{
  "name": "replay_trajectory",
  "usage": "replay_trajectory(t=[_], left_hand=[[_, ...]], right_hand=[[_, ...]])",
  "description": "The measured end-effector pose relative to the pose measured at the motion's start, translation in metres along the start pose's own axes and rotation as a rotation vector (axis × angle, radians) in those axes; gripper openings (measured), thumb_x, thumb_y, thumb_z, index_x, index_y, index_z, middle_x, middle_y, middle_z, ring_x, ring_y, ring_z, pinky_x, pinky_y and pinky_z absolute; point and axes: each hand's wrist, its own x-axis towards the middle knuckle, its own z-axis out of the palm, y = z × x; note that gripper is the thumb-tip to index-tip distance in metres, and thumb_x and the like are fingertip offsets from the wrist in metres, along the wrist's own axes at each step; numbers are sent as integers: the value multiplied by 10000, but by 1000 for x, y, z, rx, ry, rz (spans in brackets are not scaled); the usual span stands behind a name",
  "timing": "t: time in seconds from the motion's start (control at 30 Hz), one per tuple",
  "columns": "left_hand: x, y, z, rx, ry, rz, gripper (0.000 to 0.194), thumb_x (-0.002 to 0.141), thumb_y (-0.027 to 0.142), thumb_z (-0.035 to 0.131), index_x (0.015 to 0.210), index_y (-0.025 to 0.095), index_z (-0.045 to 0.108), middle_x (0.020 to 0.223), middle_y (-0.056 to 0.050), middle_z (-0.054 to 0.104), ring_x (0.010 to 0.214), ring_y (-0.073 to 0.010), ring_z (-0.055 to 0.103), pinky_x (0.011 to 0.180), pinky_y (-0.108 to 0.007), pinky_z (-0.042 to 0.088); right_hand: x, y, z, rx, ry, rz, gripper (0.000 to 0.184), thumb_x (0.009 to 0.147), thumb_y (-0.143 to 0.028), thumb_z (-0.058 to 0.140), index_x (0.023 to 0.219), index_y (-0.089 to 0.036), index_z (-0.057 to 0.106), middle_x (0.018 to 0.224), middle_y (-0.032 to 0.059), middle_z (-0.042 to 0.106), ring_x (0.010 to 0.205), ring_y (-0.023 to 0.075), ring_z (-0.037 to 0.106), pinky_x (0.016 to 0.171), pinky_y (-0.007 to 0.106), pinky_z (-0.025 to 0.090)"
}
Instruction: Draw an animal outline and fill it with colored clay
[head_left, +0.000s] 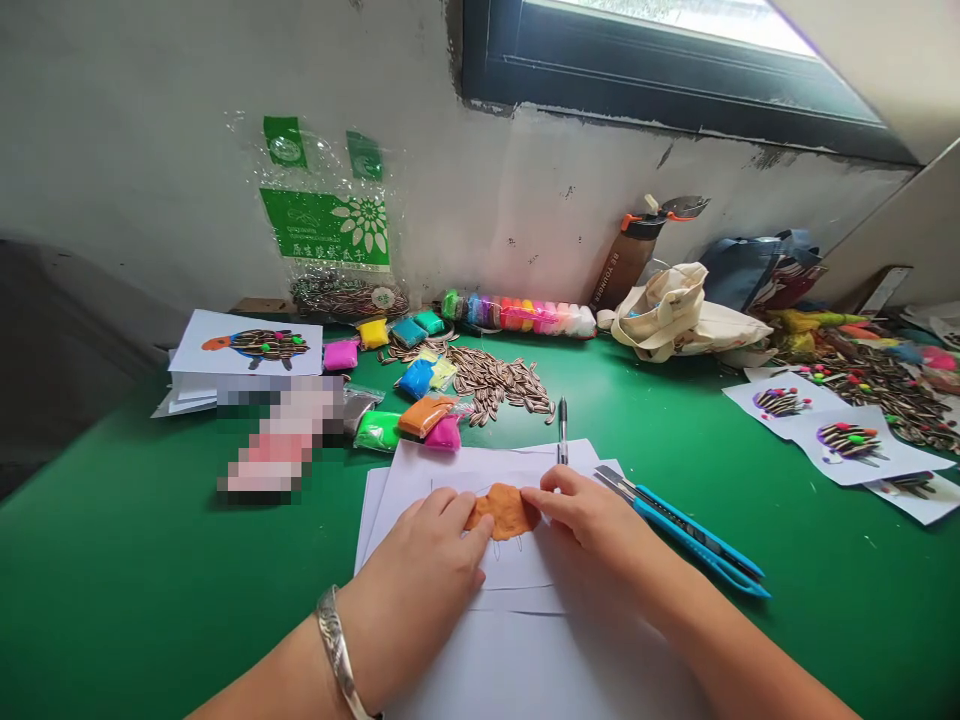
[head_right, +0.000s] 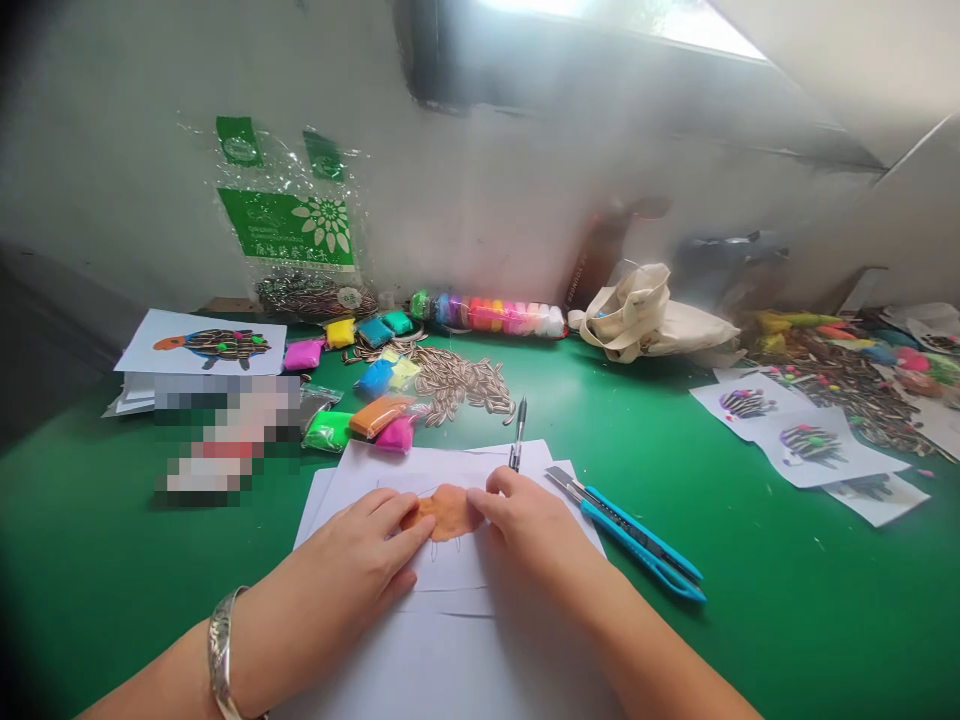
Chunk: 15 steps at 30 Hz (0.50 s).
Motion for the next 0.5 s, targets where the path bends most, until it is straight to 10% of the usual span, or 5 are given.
replay_trajectory(t=[0.5], left_hand=[[0,-1,2,-10,29,16,306,849,94,501,1126,159,614,1190,-131,581,1095,-304,520,946,-492,473]], right_hand=[[-2,-3,-6,-77,-7,-25,366,829,-26,444,989,-248,688,937,48,624,746,138,571,639,223,407]])
